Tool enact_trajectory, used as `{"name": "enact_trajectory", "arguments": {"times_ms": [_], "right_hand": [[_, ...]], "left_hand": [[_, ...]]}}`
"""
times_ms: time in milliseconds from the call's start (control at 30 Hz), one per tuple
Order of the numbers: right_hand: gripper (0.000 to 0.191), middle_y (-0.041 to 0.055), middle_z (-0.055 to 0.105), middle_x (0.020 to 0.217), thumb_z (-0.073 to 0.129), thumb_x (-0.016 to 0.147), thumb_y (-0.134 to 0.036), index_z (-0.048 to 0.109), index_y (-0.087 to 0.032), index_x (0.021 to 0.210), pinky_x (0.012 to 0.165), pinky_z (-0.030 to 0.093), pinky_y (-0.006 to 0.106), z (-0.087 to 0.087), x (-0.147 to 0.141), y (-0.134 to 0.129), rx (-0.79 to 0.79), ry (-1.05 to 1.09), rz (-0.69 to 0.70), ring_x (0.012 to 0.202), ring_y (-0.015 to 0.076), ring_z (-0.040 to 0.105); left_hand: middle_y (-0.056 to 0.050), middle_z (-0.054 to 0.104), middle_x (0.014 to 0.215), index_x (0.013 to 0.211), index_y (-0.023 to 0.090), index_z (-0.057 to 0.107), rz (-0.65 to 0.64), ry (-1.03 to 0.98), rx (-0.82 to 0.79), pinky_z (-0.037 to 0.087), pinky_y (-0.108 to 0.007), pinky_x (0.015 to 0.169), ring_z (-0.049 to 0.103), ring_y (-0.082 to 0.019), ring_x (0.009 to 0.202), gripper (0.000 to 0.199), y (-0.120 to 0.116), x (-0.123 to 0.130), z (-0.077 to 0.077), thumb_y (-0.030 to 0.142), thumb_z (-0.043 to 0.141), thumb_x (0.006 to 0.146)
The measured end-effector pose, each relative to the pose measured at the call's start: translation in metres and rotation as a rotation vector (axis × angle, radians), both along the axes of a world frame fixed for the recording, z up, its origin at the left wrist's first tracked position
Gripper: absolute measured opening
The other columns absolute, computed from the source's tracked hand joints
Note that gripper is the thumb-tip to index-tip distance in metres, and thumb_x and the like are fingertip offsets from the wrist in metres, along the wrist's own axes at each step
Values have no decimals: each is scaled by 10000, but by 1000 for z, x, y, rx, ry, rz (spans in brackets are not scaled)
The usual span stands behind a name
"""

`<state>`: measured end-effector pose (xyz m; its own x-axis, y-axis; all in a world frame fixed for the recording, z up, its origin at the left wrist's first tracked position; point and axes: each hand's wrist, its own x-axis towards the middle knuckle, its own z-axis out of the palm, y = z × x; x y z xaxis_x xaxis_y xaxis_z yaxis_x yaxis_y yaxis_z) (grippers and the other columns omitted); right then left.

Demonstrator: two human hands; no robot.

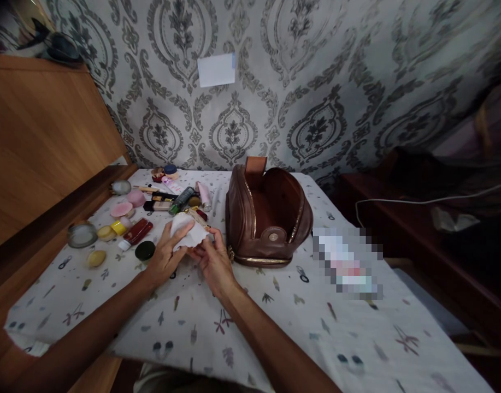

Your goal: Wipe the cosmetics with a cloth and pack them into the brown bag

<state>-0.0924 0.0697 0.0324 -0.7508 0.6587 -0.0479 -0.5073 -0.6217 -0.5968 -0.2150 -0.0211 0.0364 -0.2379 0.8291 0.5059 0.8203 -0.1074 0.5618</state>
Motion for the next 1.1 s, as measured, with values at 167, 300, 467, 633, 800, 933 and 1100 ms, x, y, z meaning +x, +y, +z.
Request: {"name": "enact_trajectory", "arguments": {"times_ms": [167,300,467,633,800,933,1100], "right_hand": [[324,-96,727,800,862,662,-192,639,-259,887,539,516,144,-4,-3,3,-151,-27,-78,617,75,651],[223,0,763,877,720,861,-396,697,-197,960,614,571,213,-5,-4,5,-232,-61,-14,697,129,695],[263,16,767,833,696,885,-436,726,-178,926,680,598,253,-2,-2,5,-215,-27,100,712,156,705],[181,15,769,959,720,877,-360,709,-211,979,770,604,292,1,0,5,-199,58,179,841,163,709],[313,43,764,1001,817,778,-393,703,-185,983,787,593,344,-3,2,5,-203,36,228,887,187,697],[268,14,755,917,833,765,-354,710,-195,943,708,551,256,-10,3,4,-171,2,209,825,141,666],[246,-1,749,903,848,747,-304,729,-202,937,724,547,225,-11,2,4,-163,13,169,792,114,657]], "left_hand": [[-103,194,1582,1412,294,531,-61,82,92,315,-528,1162,269,-356,1458,493,1,0,-1,351,602,928],[-87,210,1596,1302,284,636,-109,106,189,319,-516,1167,294,-339,1460,387,4,-3,-2,282,624,915],[-106,322,1575,1151,237,713,-143,93,298,391,-484,1129,389,-313,1422,262,2,-3,2,259,655,897],[-132,577,1380,1119,192,697,-88,6,330,470,-422,1047,552,-276,1280,227,-4,-4,6,259,587,932],[-90,710,1171,1285,201,607,31,-32,329,533,-358,920,670,-242,1078,357,-6,-8,2,275,524,946],[-142,566,1421,1473,196,423,63,-61,306,439,-418,1080,541,-282,1308,553,-5,-9,-1,369,524,957],[-192,398,1552,1574,196,193,68,-83,221,369,-474,1143,387,-352,1429,978,-3,-9,-8,605,662,820]]}}
